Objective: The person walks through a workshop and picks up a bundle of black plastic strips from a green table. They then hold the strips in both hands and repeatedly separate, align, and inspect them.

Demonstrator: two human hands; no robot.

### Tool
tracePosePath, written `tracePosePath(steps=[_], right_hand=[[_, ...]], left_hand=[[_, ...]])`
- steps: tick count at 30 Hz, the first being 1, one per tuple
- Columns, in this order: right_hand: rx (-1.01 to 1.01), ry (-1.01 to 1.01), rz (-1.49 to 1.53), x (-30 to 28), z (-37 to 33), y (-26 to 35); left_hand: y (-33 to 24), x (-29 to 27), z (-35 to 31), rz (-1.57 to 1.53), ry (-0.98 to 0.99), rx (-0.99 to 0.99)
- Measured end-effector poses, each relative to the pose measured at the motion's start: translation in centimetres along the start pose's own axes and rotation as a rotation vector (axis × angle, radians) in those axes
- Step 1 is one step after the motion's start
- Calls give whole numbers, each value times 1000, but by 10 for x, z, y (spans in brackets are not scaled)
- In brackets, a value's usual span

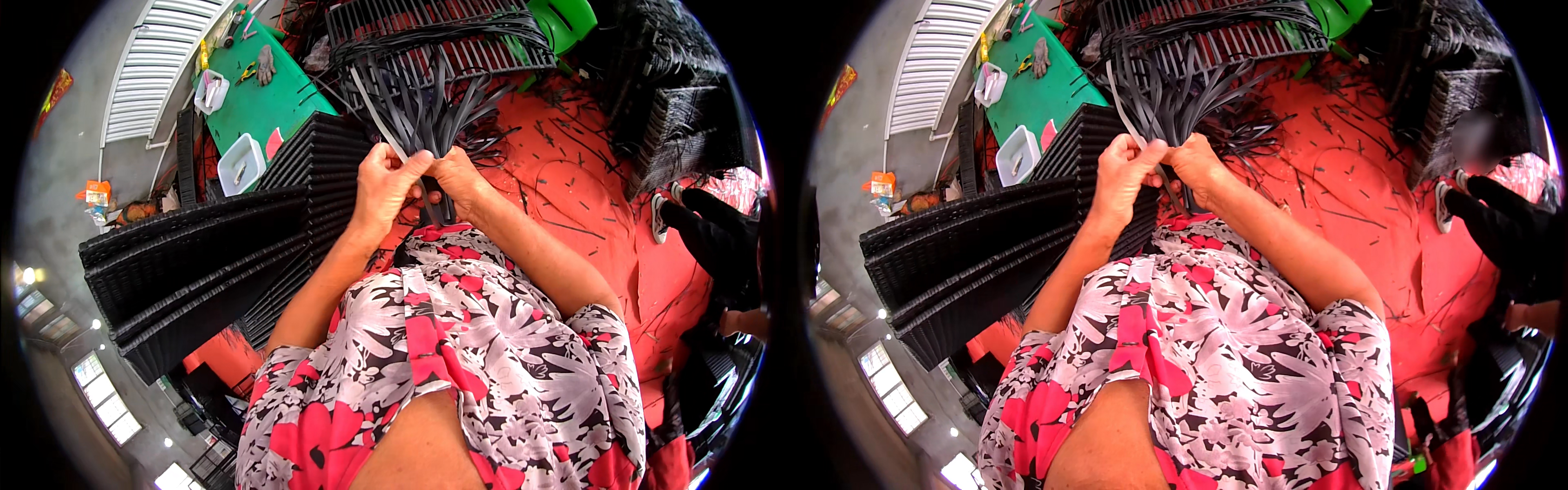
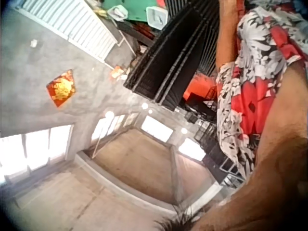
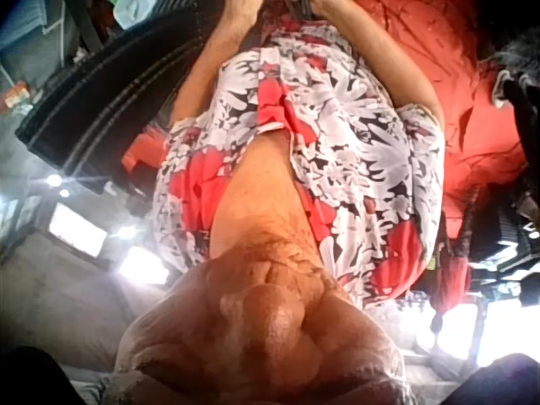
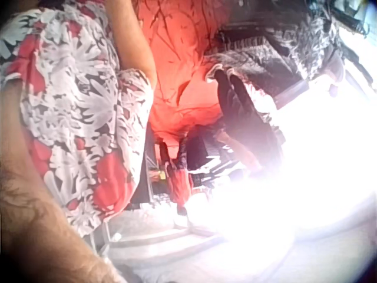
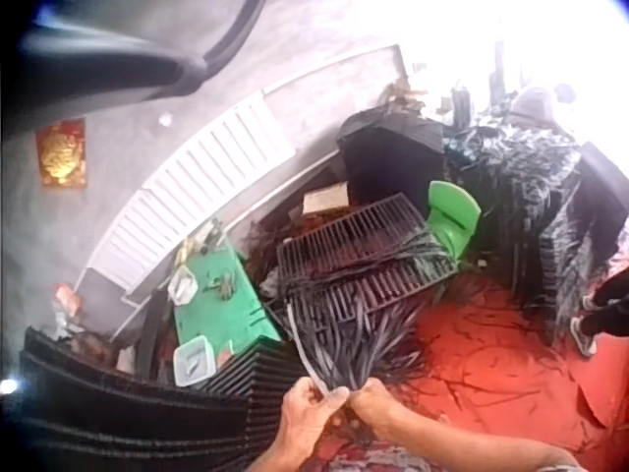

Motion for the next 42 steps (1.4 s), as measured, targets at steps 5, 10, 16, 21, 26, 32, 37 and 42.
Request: tracePosePath(steps=[5, 10, 16, 21, 26, 32, 37, 42], right_hand=[[52, 69, -2, 4, -2, 8], [209, 202, 8, 9, -7, 12], [280, 307, 51, 0, -14, 8], [266, 302, 54, -6, -19, 11], [292, 297, 245, -9, -13, 14], [302, 330, 600, -15, 5, 35], [202, 352, 710, -16, 20, 54], [177, 318, 789, -9, 28, 69]], left_hand=[[2, -1, 3, -154, -105, -50], [-4, -17, 14, -206, -284, 52], [-43, -60, 59, -102, -398, 252], [-67, -72, 80, -170, -321, 325], [-65, -62, 81, -213, -288, 200], [-5, -55, 62, -387, -67, -137], [55, -26, 36, -771, 60, -373], [80, -1, 19, -1114, 153, -482]])
Point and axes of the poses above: each hand's wrist, its own z-axis towards the middle knuckle, its own x-axis out of the palm, y = z × x, the point moved 4 cm from there along z, towards the middle knuckle, and after that the axes turned 5 degrees about -y, right-handed, at the moved point
